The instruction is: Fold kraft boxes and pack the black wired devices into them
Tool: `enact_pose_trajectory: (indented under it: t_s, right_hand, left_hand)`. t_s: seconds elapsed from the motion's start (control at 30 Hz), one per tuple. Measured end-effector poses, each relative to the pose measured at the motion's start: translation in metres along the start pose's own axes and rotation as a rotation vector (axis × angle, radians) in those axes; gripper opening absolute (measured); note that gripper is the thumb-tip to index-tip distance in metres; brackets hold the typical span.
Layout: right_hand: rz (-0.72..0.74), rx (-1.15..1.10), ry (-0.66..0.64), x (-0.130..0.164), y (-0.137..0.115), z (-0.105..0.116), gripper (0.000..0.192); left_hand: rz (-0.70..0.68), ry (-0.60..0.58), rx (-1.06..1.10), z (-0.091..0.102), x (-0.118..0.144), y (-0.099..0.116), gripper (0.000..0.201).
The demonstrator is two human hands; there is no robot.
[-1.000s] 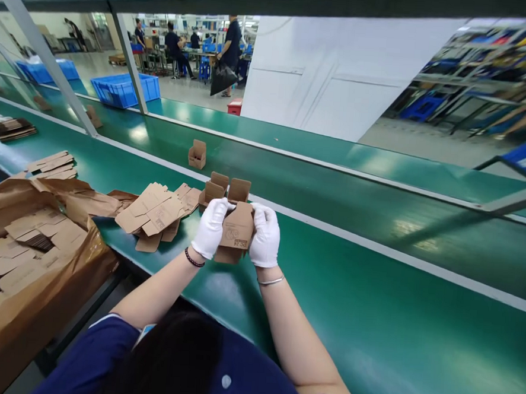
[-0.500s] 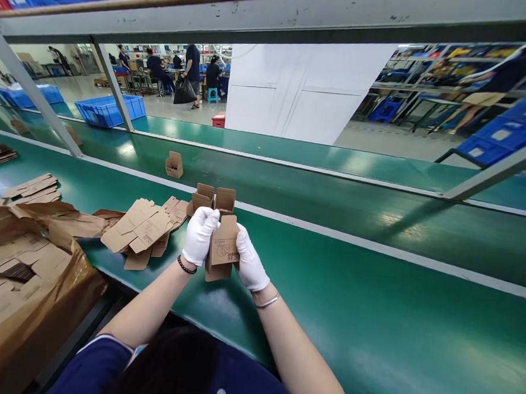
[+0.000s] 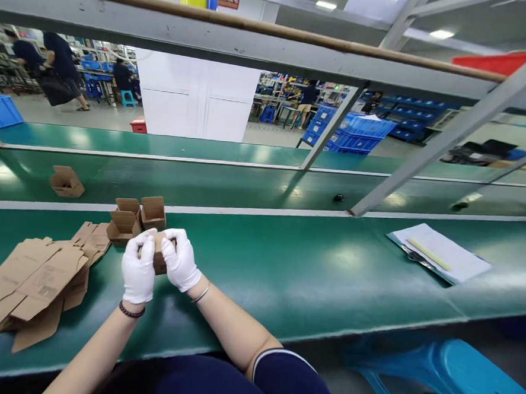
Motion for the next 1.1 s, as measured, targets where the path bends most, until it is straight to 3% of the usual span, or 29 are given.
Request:
enact_pose_trajectory:
  t_s: [0.2,0.37,0.5,0.57,0.63,0.67,0.77,0.83,0.93,1.1]
  right_hand:
    - [0.096,-0.017,-0.029,-0.001,-0.008,0.004,0.027]
    - [0.034,0.003,-0.096,-0.001,-0.006,0.003,0.035]
    - [-0.059,-0.065,-0.063,-0.004,0.000,0.011,0.037]
    - [-0.124,-0.151,0.073,-0.006,0.008,0.025,0.040]
    - [-0.246,-0.236,0.211,-0.005,0.023,0.038,0.046]
    - [-0.349,-0.288,0.226,-0.002,0.035,0.040,0.048]
    - [-0.732,-0.506,0.003,0.014,0.062,0.021,0.054]
    - [-0.850,-0.659,-0.181,0.025,0.059,0.008,0.056]
    - [-0.825,-0.742,-0.272,0.032,0.045,-0.001,0.055]
    - [-0.800,-0.621,-0.324,0.037,0.045,-0.005,0.065]
  left_hand:
    - [-0.253,-0.078,-0.038,-0.005,0.004,0.017,0.039]
    - [-0.280,-0.045,-0.072,-0.001,0.009,0.027,0.046]
    - [-0.437,-0.189,-0.091,-0.009,0.011,0.038,0.037]
    - [-0.520,-0.258,-0.098,-0.012,0.013,0.041,0.063]
    - [-0.568,-0.236,-0.093,-0.010,0.014,0.041,0.090]
    - [-0.581,-0.198,-0.089,-0.008,0.014,0.040,0.094]
    - [-0.588,-0.072,-0.086,-0.004,0.016,0.035,0.094]
    - [-0.568,-0.029,-0.092,-0.005,0.021,0.029,0.095]
    - [-0.520,-0.049,-0.108,-0.009,0.031,0.020,0.094]
    - [-0.399,-0.151,-0.199,-0.011,0.041,-0.004,0.086]
Point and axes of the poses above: each hand's wrist, its own x-axis away from the middle knuckle, its own z-axis out of the back of the hand, y = z × x, the point moved 7 cm from there along -x, towards the middle knuckle, and after that the axes turned 10 degrees about y, right-handed, at the moved point
